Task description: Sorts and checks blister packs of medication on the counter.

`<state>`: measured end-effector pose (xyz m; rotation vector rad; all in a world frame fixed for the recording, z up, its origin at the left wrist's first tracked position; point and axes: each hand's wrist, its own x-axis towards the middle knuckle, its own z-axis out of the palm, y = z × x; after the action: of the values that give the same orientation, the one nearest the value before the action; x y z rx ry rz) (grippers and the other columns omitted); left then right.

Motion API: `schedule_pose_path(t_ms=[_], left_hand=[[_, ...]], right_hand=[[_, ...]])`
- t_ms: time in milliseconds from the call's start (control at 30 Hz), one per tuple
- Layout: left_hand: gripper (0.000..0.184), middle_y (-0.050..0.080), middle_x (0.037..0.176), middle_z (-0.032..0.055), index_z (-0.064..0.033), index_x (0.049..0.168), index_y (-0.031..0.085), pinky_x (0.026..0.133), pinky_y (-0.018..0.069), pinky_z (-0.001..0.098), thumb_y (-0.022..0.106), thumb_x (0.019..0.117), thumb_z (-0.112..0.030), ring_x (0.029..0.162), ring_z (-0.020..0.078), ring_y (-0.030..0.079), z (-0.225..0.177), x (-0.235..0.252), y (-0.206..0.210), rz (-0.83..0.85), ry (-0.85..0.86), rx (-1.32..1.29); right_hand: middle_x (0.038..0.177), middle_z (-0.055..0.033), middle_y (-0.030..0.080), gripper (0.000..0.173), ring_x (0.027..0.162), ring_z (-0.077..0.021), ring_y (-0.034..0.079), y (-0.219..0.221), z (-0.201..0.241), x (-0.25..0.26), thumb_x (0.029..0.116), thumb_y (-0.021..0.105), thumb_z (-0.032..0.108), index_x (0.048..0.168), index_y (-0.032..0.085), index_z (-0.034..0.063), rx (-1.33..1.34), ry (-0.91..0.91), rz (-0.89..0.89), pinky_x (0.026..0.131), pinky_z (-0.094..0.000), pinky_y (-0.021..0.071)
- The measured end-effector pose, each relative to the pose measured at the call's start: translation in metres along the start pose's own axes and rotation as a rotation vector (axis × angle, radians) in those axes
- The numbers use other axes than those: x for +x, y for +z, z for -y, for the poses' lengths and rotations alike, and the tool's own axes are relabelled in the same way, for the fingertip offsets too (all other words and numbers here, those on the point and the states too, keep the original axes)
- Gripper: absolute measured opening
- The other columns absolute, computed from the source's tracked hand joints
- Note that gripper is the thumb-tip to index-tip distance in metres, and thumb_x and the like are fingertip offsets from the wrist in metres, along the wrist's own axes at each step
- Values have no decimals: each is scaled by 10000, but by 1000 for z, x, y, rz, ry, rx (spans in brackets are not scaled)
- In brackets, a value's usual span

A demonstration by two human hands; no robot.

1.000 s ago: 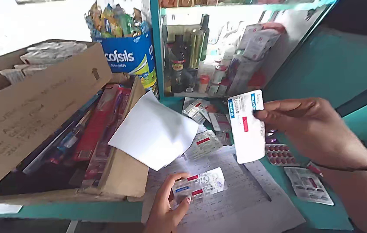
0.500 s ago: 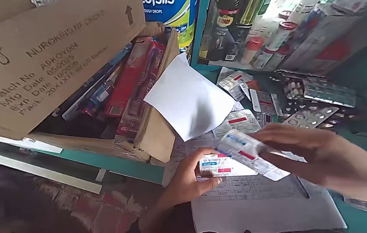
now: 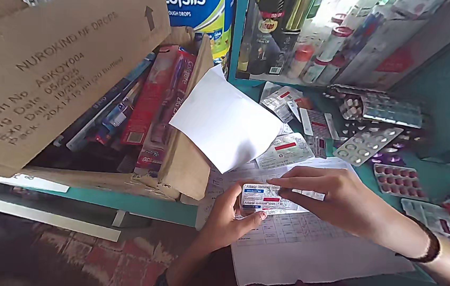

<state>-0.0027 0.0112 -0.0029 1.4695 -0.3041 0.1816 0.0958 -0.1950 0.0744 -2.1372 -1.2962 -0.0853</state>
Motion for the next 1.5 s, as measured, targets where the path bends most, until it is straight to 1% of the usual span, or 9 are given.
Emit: schedule_pose_path(t_ms=[367, 567, 800, 967, 1033, 1133, 1200, 1433, 1500], left_hand=[[230, 652, 1279, -72, -147, 1256, 617, 1020, 503, 210, 518, 1052, -184, 1213, 3, 586, 8, -1, 2, -120, 357, 288], [360, 663, 1239, 144, -38, 1178, 634, 1096, 431, 261, 706, 897, -250, 1286, 169, 567, 9, 6, 11, -163, 365, 819], [394, 748, 953, 207, 61, 1286, 656, 705, 573, 473, 589, 911, -41, 783, 360, 721, -33, 8, 18, 132, 197, 1050], [280, 736, 1017, 256, 79, 1184, 688, 760, 574, 553, 571, 979, -70, 884, 423, 734, -25, 17, 16, 139, 136, 1065], [292, 731, 1023, 255, 91, 1174, 683, 785, 572, 538, 567, 974, -87, 913, 418, 727, -22, 17, 15, 121, 153, 1090], [287, 745, 979, 217, 69, 1143, 713, 729, 582, 506, 586, 954, -107, 872, 381, 740, -19, 17, 17, 56, 177, 1119], [278, 749, 953, 195, 49, 1128, 725, 699, 587, 478, 596, 943, -114, 842, 349, 745, -18, 17, 18, 33, 181, 1103], [286, 757, 949, 152, 12, 1109, 746, 682, 594, 400, 596, 923, -147, 832, 288, 751, -11, 15, 19, -38, 226, 1092], [291, 758, 961, 155, 20, 1121, 739, 720, 596, 389, 592, 934, -147, 855, 277, 751, -11, 16, 18, -63, 221, 1055]], right_hand=[[902, -84, 705, 229, 846, -243, 684, 8, 26, -8, 1030, 530, 132, 1127, 731, 80, -406, -169, -78, 809, -381, 535], [819, -85, 671, 173, 741, -247, 666, 44, 17, -27, 1011, 541, 63, 991, 711, 44, -491, -146, -92, 665, -369, 542], [916, -112, 738, 177, 831, -237, 719, 28, 38, -40, 1033, 528, 68, 1077, 695, 31, -445, -176, -235, 754, -330, 569], [992, -118, 759, 209, 908, -241, 729, -53, 54, -98, 1010, 570, 106, 1059, 759, 33, -820, 434, -655, 766, -375, 586], [1064, -250, 706, 282, 949, -444, 696, -101, 50, -141, 1062, 506, 163, 1174, 700, -8, -927, 941, -645, 751, -618, 538], [799, -351, 636, 306, 650, -551, 630, -144, -11, -260, 1000, 576, 206, 911, 672, -70, -1206, 1103, -540, 431, -654, 432], [1197, -376, 624, 339, 1126, -565, 609, -167, -21, -258, 1040, 590, 232, 1164, 646, -79, -786, 1845, -296, 877, -717, 474], [1178, -328, 665, 299, 1135, -518, 626, -171, -79, -313, 1027, 623, 233, 1165, 692, -23, -684, 1852, -136, 917, -714, 464], [983, -334, 672, 342, 928, -515, 669, -163, -85, -341, 1008, 590, 252, 1074, 661, -76, -991, 1431, -333, 745, -693, 519]])
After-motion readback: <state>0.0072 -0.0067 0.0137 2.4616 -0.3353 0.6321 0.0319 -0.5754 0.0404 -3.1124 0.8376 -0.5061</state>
